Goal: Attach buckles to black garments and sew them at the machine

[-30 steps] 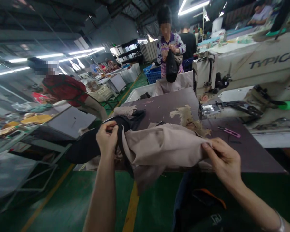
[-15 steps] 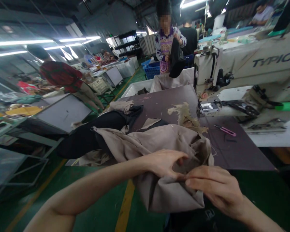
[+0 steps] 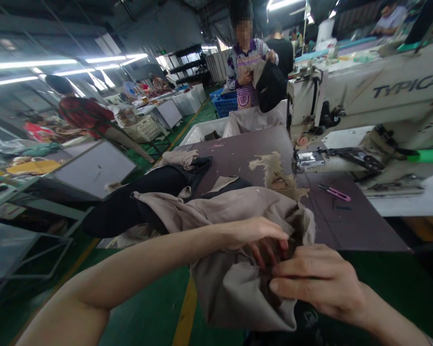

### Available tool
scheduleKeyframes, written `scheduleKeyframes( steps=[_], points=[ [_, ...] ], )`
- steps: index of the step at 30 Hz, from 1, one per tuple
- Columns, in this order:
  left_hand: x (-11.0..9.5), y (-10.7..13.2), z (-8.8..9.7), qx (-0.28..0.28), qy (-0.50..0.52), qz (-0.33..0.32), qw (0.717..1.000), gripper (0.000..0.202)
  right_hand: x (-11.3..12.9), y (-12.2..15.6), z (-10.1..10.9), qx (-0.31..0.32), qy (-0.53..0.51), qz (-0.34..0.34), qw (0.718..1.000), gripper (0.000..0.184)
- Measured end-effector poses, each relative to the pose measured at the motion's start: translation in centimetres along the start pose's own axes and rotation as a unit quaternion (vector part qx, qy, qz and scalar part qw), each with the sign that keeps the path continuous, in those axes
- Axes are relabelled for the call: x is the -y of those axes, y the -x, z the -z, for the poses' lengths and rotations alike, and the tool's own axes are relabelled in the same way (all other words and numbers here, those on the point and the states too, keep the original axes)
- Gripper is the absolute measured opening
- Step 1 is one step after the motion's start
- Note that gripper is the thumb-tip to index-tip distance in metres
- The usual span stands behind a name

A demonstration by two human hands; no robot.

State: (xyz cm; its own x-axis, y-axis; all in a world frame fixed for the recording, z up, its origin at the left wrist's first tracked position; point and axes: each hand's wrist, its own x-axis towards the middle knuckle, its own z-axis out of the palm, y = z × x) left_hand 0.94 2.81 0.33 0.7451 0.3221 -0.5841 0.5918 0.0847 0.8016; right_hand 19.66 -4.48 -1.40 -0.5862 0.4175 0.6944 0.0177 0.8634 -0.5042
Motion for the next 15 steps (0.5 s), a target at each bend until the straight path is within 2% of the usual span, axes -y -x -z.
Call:
scheduleKeyframes(
  steps=[2,4,6,7,9,10,12,14,15],
  points=[
    [-0.3,0.0,0.0,0.050,-0.036,0.017,0.998,0.033,-0.1,-0.2,0.2,0.031,-0.005,0.014,0.999,0.029],
    [-0.3,0.0,-0.4,0.103,-0.087,0.026,0.991,0.025,0.1,-0.4,0.4,0.042,-0.005,0.020,0.999,0.028],
    [-0.3,0.2,-0.5,0.109,-0.166,0.011,0.980,0.015,0.6,-0.5,0.5,0.061,-0.008,0.017,0.998,0.028],
    [-0.4,0.5,-0.4,0.080,-0.217,0.000,0.973,0.011,0.9,-0.6,0.6,0.088,-0.020,0.003,0.996,0.028],
    [-1.1,1.4,0.4,-0.047,-0.342,-0.013,0.938,0.006,1.4,-0.7,0.8,0.176,-0.052,-0.059,0.981,0.026],
    [-1.6,2.0,1.0,-0.131,-0.393,-0.012,0.910,0.010,1.5,-0.8,0.9,0.222,-0.058,-0.104,0.968,0.023],
    [-2.7,3.5,2.3,-0.289,-0.452,0.001,0.844,0.020,1.0,-1.3,1.2,0.274,-0.039,-0.186,0.943,0.014],
    [-3.8,4.9,3.0,-0.388,-0.511,-0.009,0.767,0.023,-0.6,-2.2,1.6,0.290,-0.037,-0.213,0.932,0.006],
    [-4.2,5.5,3.1,-0.414,-0.528,-0.022,0.741,0.022,-1.6,-2.8,1.6,0.305,-0.062,-0.199,0.929,0.016]
  ],
)
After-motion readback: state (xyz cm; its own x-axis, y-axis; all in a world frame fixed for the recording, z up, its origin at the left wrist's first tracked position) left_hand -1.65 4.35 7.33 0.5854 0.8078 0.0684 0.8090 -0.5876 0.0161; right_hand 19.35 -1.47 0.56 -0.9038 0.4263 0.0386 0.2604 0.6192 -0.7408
